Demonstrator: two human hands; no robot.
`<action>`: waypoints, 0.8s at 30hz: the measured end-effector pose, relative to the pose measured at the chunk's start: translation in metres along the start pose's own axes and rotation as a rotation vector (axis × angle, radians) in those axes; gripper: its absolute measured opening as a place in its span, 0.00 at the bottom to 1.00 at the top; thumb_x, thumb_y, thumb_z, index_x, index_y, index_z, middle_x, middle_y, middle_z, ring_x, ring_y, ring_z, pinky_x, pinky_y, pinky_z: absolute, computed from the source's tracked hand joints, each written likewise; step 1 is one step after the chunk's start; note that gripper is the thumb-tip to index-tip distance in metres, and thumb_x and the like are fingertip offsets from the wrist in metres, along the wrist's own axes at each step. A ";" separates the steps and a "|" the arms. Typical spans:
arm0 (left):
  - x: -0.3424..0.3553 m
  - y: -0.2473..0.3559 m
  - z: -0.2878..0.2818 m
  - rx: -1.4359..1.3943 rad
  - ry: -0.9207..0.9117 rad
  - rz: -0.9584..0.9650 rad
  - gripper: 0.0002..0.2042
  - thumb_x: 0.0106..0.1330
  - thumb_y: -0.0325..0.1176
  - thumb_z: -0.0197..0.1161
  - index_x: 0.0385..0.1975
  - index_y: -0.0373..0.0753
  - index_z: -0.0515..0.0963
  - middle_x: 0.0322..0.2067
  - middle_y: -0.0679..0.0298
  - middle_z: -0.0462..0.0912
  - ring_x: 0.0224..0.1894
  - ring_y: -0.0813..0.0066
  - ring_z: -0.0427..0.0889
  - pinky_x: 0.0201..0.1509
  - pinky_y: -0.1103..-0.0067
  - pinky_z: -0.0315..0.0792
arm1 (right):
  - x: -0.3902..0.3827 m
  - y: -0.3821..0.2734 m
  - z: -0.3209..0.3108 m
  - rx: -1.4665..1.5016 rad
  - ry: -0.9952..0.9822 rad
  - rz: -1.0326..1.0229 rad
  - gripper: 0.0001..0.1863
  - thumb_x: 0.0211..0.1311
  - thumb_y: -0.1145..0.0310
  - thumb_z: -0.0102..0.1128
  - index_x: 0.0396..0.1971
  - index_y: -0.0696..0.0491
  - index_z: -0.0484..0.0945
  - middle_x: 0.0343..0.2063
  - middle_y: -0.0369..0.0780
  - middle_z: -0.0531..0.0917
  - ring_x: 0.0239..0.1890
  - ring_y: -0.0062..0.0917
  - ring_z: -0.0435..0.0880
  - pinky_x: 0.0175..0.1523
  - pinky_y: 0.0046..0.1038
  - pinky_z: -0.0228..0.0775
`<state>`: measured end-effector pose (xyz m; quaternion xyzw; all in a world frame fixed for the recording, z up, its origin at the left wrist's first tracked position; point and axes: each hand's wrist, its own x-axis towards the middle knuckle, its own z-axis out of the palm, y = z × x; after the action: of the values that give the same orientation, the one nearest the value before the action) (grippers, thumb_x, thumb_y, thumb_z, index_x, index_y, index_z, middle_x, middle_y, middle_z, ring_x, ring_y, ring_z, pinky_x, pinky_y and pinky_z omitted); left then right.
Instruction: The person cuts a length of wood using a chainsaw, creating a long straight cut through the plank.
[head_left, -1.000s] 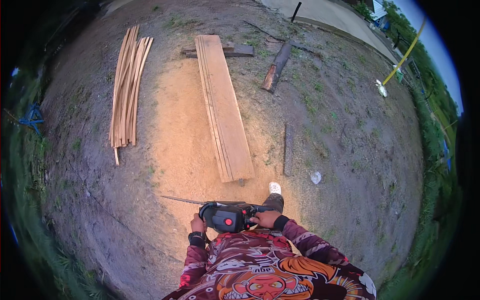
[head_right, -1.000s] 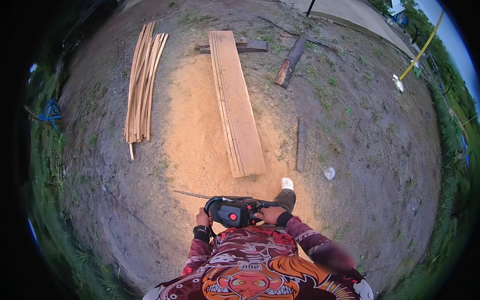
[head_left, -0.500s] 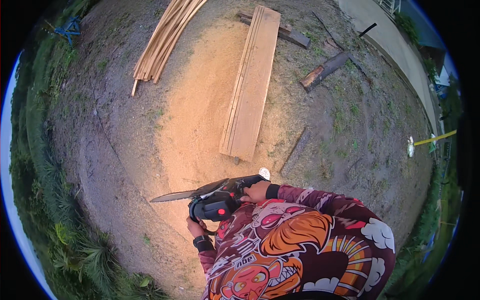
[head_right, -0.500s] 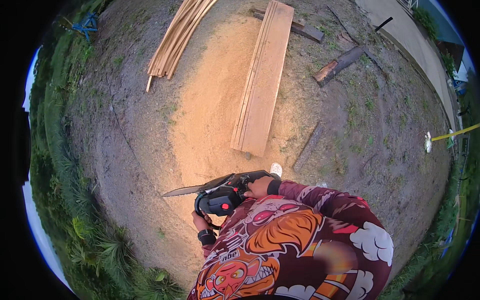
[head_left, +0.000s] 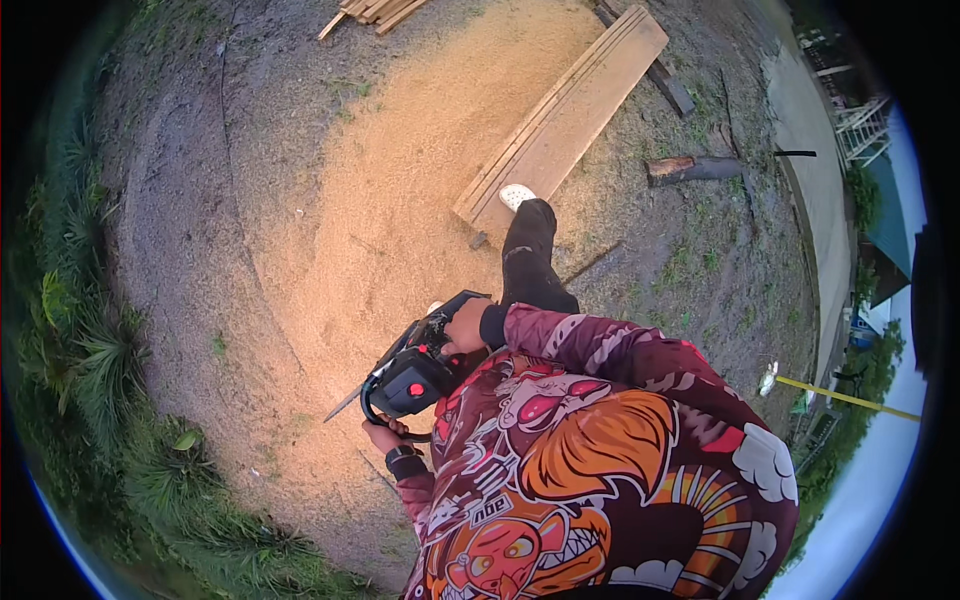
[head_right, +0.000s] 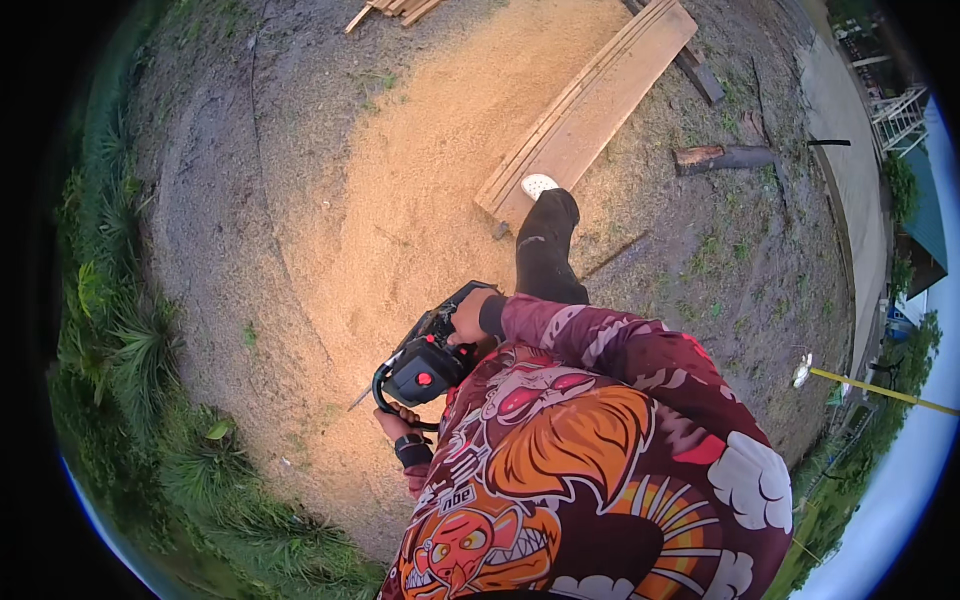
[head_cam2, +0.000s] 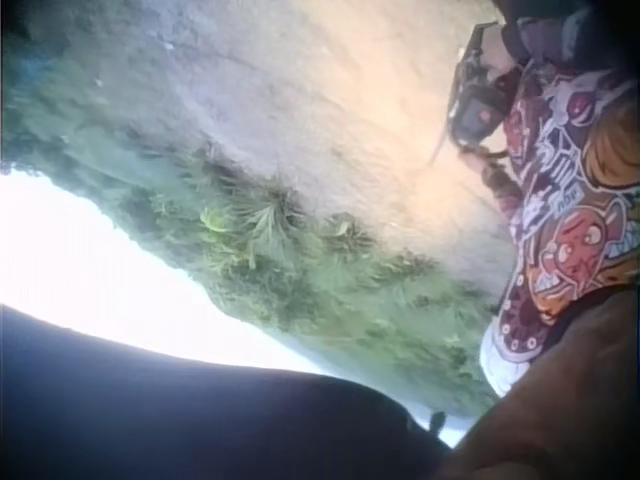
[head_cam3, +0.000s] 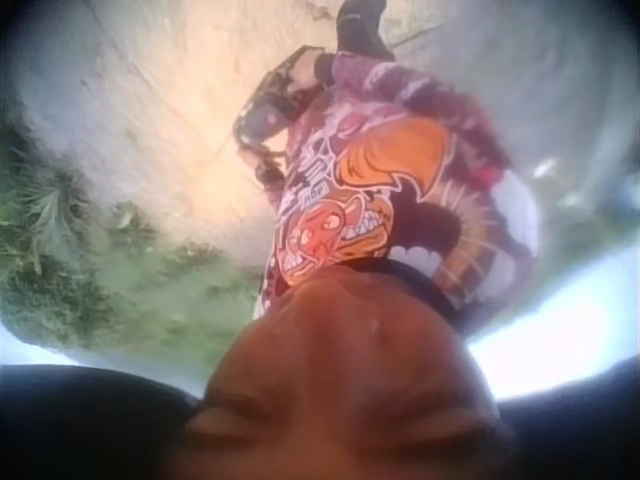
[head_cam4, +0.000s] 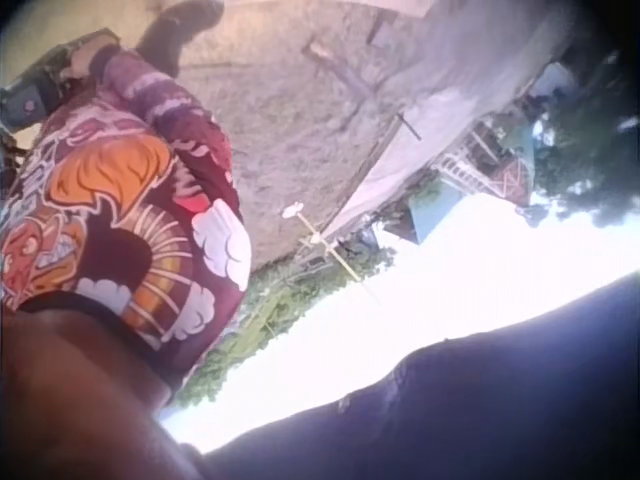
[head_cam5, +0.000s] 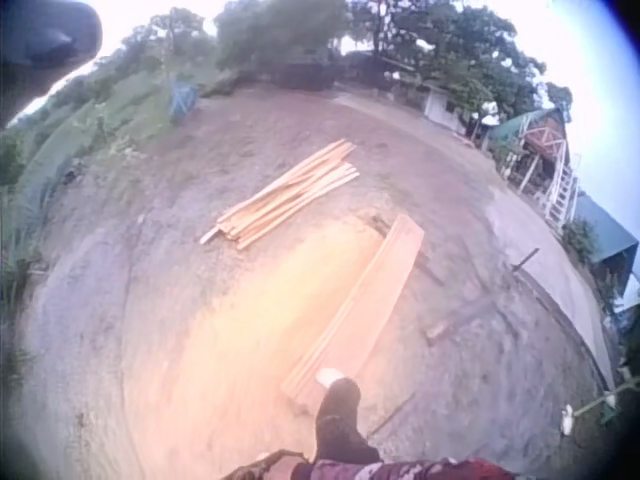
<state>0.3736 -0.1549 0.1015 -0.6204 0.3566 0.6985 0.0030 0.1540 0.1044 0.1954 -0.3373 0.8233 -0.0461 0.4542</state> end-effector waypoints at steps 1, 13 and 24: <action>-0.001 0.000 -0.003 -0.003 0.009 -0.032 0.24 0.73 0.55 0.39 0.20 0.46 0.64 0.10 0.71 0.59 0.10 0.77 0.56 0.13 0.77 0.51 | 0.003 -0.004 -0.002 -0.009 -0.022 0.001 0.34 0.69 0.37 0.45 0.39 0.55 0.87 0.35 0.47 0.88 0.40 0.46 0.87 0.47 0.44 0.77; 0.026 -0.015 -0.018 -0.011 0.010 -0.032 0.24 0.74 0.54 0.38 0.21 0.44 0.66 0.10 0.70 0.61 0.09 0.77 0.56 0.13 0.78 0.52 | 0.014 -0.029 -0.005 -0.069 -0.140 0.042 0.34 0.71 0.37 0.43 0.43 0.54 0.85 0.37 0.50 0.87 0.43 0.47 0.87 0.49 0.46 0.76; 0.052 0.042 -0.011 0.050 -0.091 0.040 0.24 0.73 0.55 0.38 0.21 0.44 0.65 0.10 0.70 0.60 0.09 0.76 0.55 0.13 0.78 0.52 | 0.016 -0.045 0.001 -0.016 0.118 0.096 0.35 0.68 0.36 0.45 0.39 0.53 0.88 0.35 0.48 0.88 0.41 0.47 0.87 0.47 0.47 0.77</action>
<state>0.3526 -0.2148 0.0778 -0.5804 0.3858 0.7168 0.0208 0.1723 0.0608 0.2004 -0.2977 0.8642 -0.0375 0.4039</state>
